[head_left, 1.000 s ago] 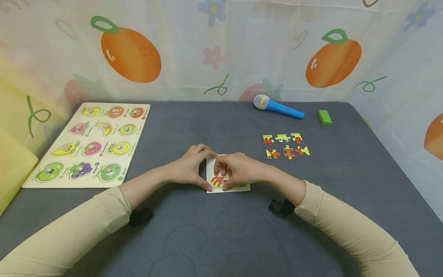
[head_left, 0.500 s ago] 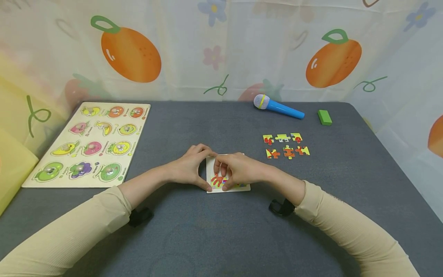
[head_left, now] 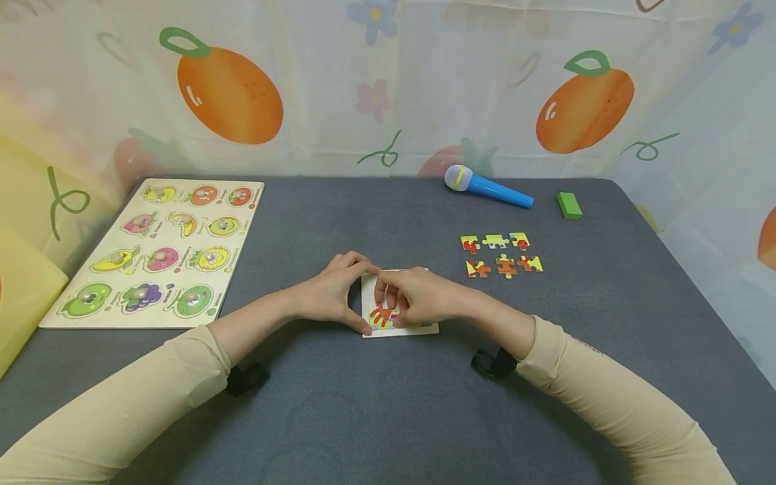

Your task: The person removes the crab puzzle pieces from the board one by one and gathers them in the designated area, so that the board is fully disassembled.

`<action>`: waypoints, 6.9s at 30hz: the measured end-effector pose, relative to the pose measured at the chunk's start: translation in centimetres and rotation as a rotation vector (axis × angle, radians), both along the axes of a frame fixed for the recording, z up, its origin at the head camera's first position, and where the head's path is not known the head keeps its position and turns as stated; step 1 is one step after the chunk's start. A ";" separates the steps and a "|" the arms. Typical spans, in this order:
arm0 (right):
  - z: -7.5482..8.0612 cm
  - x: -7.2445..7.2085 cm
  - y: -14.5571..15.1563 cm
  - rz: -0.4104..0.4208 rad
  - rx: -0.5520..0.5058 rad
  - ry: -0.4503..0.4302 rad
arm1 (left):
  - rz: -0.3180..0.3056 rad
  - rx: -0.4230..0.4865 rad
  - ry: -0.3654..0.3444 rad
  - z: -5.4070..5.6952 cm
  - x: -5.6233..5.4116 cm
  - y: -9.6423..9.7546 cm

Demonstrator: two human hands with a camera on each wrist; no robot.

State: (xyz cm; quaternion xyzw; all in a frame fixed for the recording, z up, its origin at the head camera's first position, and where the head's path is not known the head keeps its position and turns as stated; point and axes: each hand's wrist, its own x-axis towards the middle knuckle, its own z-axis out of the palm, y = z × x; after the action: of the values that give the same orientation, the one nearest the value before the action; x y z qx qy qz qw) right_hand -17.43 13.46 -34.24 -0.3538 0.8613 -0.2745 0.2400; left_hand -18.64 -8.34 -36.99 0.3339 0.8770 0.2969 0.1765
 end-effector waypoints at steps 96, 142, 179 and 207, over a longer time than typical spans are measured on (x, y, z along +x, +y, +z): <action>2.6 -3.5 10.0 -0.250 -0.066 -0.315 | 0.003 -0.012 0.030 -0.1 -0.1 0.0; 2.1 -4.0 14.0 -0.255 0.129 -0.299 | 0.007 -0.012 0.032 0.2 0.2 0.1; 2.5 -3.1 11.7 -0.272 0.191 -0.122 | 0.004 -0.016 0.040 -0.1 0.0 0.1; 2.2 -1.7 6.0 -0.108 0.047 -0.087 | 0.001 -0.021 0.041 0.0 0.0 0.0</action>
State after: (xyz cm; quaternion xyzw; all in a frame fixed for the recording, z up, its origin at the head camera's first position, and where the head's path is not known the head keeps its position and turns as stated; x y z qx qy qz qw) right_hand -19.13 19.46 -32.05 -0.2888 0.8741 -0.2819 0.2702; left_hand -18.68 -8.32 -37.03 0.3376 0.8837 0.2808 0.1620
